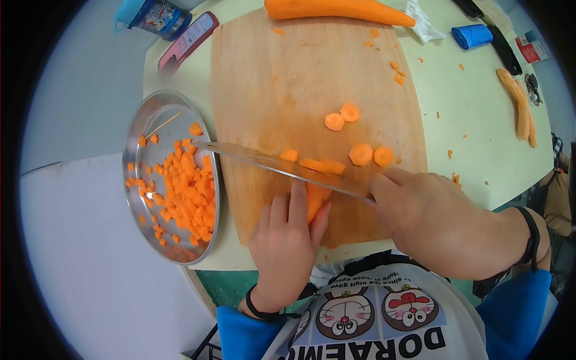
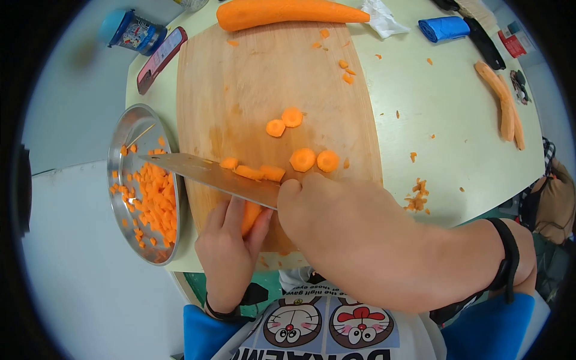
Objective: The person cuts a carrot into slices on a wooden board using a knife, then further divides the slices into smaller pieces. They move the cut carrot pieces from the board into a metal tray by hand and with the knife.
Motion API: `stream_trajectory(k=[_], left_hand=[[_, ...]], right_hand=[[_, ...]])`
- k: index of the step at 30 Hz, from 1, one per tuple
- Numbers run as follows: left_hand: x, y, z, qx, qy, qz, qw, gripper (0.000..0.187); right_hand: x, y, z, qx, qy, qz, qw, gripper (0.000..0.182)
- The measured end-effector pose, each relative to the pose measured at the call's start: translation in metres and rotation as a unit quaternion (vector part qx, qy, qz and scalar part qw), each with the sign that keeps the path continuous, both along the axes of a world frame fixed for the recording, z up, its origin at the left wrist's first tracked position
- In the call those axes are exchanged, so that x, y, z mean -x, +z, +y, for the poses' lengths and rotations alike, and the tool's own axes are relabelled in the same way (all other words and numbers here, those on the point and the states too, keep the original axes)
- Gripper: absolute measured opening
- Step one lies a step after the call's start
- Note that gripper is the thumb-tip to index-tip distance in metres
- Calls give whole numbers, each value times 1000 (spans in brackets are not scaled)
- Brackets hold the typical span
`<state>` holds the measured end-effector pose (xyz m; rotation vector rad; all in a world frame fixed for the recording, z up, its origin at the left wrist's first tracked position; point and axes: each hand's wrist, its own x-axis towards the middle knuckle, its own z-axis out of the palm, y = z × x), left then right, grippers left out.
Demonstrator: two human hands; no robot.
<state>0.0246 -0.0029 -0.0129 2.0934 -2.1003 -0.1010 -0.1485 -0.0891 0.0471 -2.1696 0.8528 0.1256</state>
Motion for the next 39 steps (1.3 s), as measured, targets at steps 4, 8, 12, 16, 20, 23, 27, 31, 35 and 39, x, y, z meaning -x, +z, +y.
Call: stream_trajectory(k=[4,8,12,16,20,23,27,31,35,39], left_hand=[[0,1,-1,4,-3,2,1000,43],[2,-3,2,32,-17,-40,999,42],[2,1,1,26,6,-2,1000,41],[5,2,4,2,32,-5,999,42],[8,13,5,-49,46,11,998,49],[5,11,12,-30,9,33,999,56],[-4,5,20,8,-16,52,998,62],[-10,2,30,36,21,87,995,54],[-14,-6,31,61,33,113,991,43],[-12,-3,35,57,38,126,990,42]], right_hand=[[5,-11,1,39,16,-65,997,10],[-5,-18,1,51,32,-61,996,12],[-10,-25,2,117,9,-39,992,7],[-6,-29,-8,126,-20,-111,986,12],[2,10,-9,50,-106,-66,991,17],[10,21,-3,72,-143,-105,982,19],[23,23,2,110,-141,-115,977,19],[31,31,13,98,-162,-82,978,18],[38,29,21,127,-179,-107,970,19],[43,18,33,128,-156,-102,974,18]])
